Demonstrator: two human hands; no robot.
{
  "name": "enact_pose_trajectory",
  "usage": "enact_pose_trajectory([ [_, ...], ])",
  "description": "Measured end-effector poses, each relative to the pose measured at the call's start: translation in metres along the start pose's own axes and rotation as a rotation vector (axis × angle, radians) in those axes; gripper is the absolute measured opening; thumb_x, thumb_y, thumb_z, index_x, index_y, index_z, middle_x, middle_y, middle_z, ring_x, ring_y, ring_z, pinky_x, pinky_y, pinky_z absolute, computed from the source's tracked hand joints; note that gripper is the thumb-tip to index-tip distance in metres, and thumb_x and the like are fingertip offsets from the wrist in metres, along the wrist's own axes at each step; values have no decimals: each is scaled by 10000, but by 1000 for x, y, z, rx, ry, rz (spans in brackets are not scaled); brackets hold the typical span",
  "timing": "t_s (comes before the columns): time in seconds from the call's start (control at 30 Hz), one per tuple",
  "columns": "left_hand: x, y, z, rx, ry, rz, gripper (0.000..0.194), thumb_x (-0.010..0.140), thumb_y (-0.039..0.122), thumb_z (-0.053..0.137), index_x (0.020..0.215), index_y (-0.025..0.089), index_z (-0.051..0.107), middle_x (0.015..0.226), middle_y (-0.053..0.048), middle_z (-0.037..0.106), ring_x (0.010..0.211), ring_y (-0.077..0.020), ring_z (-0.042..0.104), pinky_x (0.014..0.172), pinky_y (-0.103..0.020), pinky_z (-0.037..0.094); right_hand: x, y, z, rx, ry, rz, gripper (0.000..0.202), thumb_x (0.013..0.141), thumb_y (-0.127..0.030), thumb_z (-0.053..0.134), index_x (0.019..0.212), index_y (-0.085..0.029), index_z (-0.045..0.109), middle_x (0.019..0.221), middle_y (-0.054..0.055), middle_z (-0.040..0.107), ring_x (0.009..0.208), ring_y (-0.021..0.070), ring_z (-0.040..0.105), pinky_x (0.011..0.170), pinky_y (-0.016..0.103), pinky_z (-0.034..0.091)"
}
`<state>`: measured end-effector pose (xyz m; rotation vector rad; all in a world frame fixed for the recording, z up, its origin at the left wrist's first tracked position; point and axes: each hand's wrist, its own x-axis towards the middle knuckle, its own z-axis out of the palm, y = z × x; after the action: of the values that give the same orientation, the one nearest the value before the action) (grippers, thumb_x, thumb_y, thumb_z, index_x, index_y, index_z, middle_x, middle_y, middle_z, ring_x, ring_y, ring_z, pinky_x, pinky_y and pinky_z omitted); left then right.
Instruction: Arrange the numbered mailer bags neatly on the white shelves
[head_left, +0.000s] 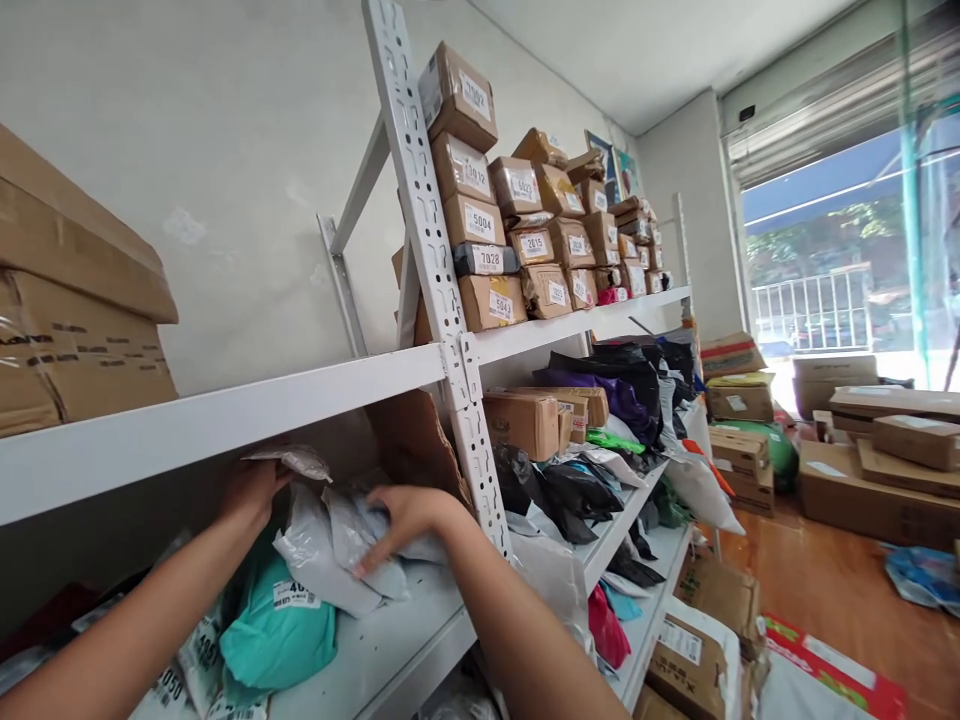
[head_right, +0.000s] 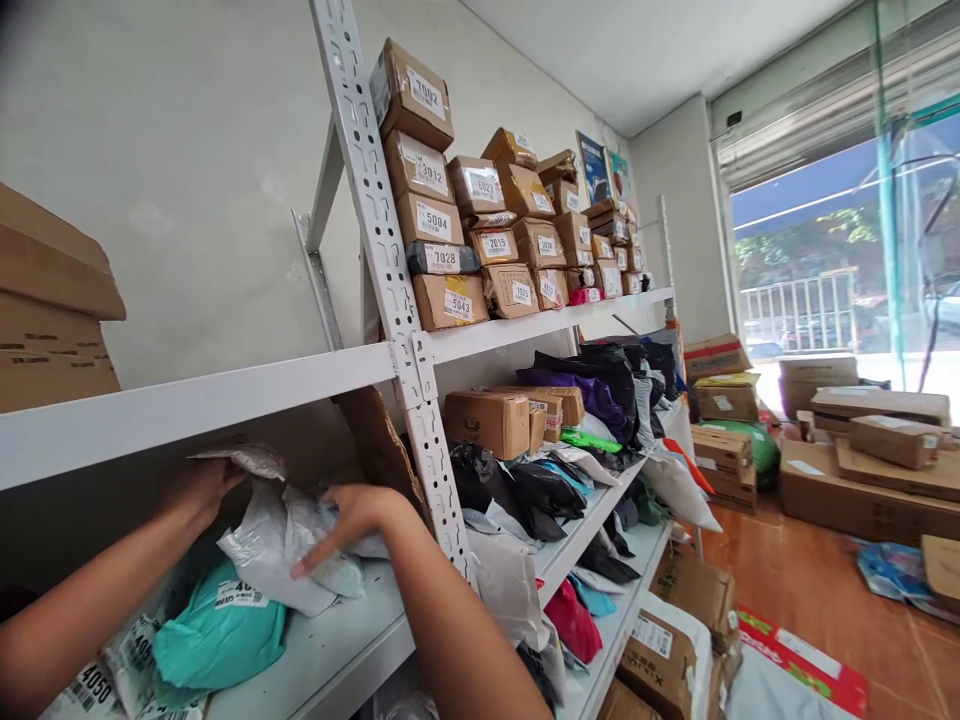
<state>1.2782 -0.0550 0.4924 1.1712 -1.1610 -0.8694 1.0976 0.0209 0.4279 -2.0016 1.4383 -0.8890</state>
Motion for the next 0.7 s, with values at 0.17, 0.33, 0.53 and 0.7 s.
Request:
enact_pose_trajectory([
  [0.17, -5, 6, 3, -34, -13, -5, 438, 733, 113, 419, 1130, 143, 601, 1469, -180, 535, 1343, -325, 540, 895, -360, 635, -55, 35, 29, -158, 148, -32, 979, 463, -74, 901, 1380, -162, 568, 1386, 183, 562, 1272, 376, 537, 1097, 480, 442],
  [0.33, -5, 8, 31, 20, -68, 66, 457, 701, 108, 429, 1137, 86, 564, 1422, -219, 562, 1236, -302, 624, 828, -323, 647, -47, 58, 51, -184, 241, 203, 969, 613, -48, 774, 1507, -137, 413, 1575, 234, 329, 1411, 454, 366, 1157, 533, 362],
  [0.53, 0, -18, 72, 369, -302, 281, 422, 852, 118, 349, 1188, 70, 600, 1338, -204, 634, 1229, -306, 609, 938, -401, 594, -32, 48, 67, -62, 321, 270, 622, 785, -49, 615, 1396, -101, 517, 1288, 219, 604, 1163, 409, 611, 1003, 517, 493],
  [0.7, -7, -48, 76, 838, -803, 516, 312, 693, 9, 514, 749, 177, 771, 982, -61, 779, 1023, -240, 688, 1010, -353, 506, -44, 56, 86, 180, 459, 277, 550, 731, -61, 626, 1266, -27, 503, 1325, 249, 508, 1224, 339, 568, 1066, 422, 445],
])
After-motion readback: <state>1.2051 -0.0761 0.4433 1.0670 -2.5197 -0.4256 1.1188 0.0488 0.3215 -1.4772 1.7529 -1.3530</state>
